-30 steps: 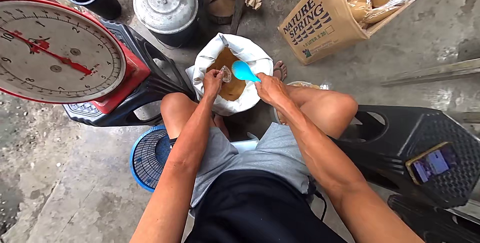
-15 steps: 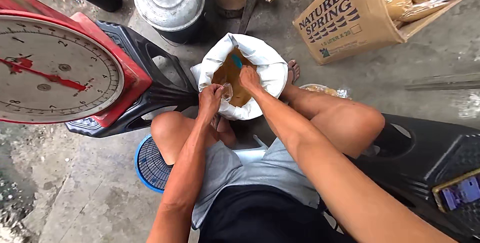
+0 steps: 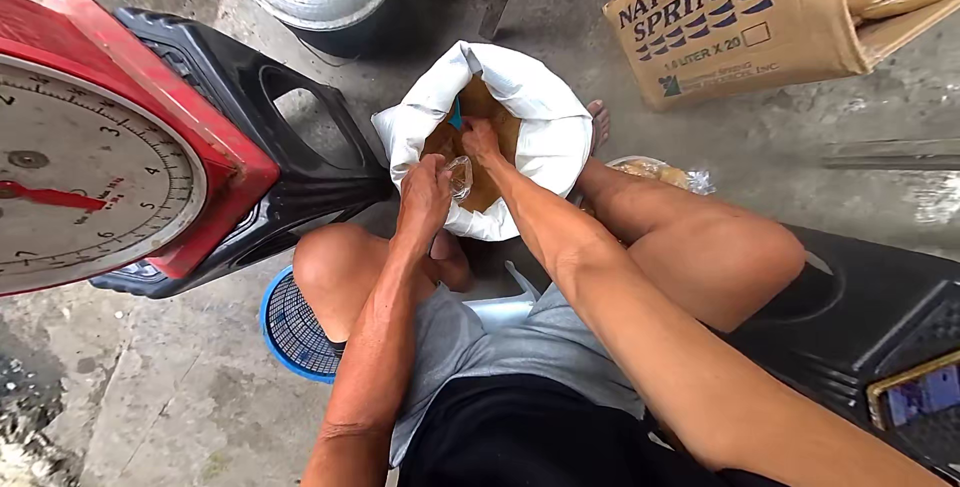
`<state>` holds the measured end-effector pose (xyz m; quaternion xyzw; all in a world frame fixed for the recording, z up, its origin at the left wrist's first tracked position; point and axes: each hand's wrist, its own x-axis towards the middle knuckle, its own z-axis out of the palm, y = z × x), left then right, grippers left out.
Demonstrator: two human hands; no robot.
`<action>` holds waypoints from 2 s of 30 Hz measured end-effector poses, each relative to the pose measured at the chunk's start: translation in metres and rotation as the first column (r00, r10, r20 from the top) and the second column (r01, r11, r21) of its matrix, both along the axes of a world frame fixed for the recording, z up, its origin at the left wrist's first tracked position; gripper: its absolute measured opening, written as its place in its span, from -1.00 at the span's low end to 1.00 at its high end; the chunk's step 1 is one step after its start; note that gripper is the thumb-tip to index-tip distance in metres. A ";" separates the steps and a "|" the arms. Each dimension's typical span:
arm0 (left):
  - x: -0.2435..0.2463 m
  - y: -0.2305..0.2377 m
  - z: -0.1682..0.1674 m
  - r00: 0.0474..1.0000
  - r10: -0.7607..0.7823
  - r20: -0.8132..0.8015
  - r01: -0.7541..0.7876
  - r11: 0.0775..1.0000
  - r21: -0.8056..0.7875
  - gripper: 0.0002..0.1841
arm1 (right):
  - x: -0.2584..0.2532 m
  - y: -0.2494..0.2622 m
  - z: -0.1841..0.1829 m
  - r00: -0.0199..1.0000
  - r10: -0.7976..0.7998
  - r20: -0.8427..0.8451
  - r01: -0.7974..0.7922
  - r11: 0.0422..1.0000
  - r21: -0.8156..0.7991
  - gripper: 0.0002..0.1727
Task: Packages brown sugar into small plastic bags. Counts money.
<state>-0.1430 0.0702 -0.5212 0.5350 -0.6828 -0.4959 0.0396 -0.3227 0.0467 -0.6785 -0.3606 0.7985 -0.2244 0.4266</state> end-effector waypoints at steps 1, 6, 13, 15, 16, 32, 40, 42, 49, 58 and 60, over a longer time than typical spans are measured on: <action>0.002 0.008 0.004 0.999 0.022 -0.028 -0.023 0.999 -0.028 -0.67 | 0.001 0.000 0.002 1.000 -0.008 0.017 0.007 1.000 0.005 -0.58; 0.005 0.014 0.011 0.996 0.084 -0.041 -0.088 0.990 -0.108 -0.81 | -0.001 0.001 0.006 0.999 0.023 0.041 -0.025 0.999 0.048 -0.58; 0.012 0.015 0.010 0.990 0.137 -0.027 -0.139 0.987 -0.078 -0.82 | -0.001 0.004 0.002 0.996 0.030 0.080 -0.029 1.000 -0.008 -0.59; 0.011 0.014 0.011 0.989 0.142 -0.038 -0.144 0.987 -0.066 -0.83 | 0.001 0.005 -0.002 0.996 0.019 0.082 -0.017 0.999 -0.030 -0.58; 0.010 0.013 0.011 0.989 0.143 -0.045 -0.145 0.988 -0.056 -0.83 | 0.001 0.005 -0.003 0.996 0.014 0.090 -0.011 0.999 -0.036 -0.58; 0.007 0.006 0.012 0.982 0.147 -0.116 -0.156 0.985 -0.072 -0.78 | 0.016 0.015 0.010 0.986 -0.034 0.166 0.050 0.994 -0.099 -0.63; 0.001 -0.015 -0.011 0.986 0.149 -0.081 -0.154 0.985 -0.073 -0.80 | 0.006 0.066 0.084 0.974 -0.094 0.205 0.096 0.995 0.001 -0.58; 0.000 -0.014 -0.013 0.979 0.166 -0.122 -0.175 0.982 -0.073 -0.80 | 0.002 0.084 0.100 0.972 -0.116 0.205 0.117 0.993 0.005 -0.57; -0.007 -0.007 -0.024 0.963 0.173 -0.206 -0.189 0.980 -0.058 -0.79 | -0.013 0.149 0.149 0.949 -0.191 0.252 0.212 0.975 -0.060 -0.54; -0.017 0.000 -0.027 0.924 0.190 -0.333 -0.178 0.982 0.066 -0.77 | -0.016 0.191 0.207 0.957 -0.152 0.245 0.177 0.981 -0.082 -0.55; -0.019 0.000 -0.029 0.918 0.189 -0.348 -0.165 0.981 0.098 -0.76 | -0.014 0.192 0.208 0.961 -0.139 0.239 0.157 0.986 -0.061 -0.55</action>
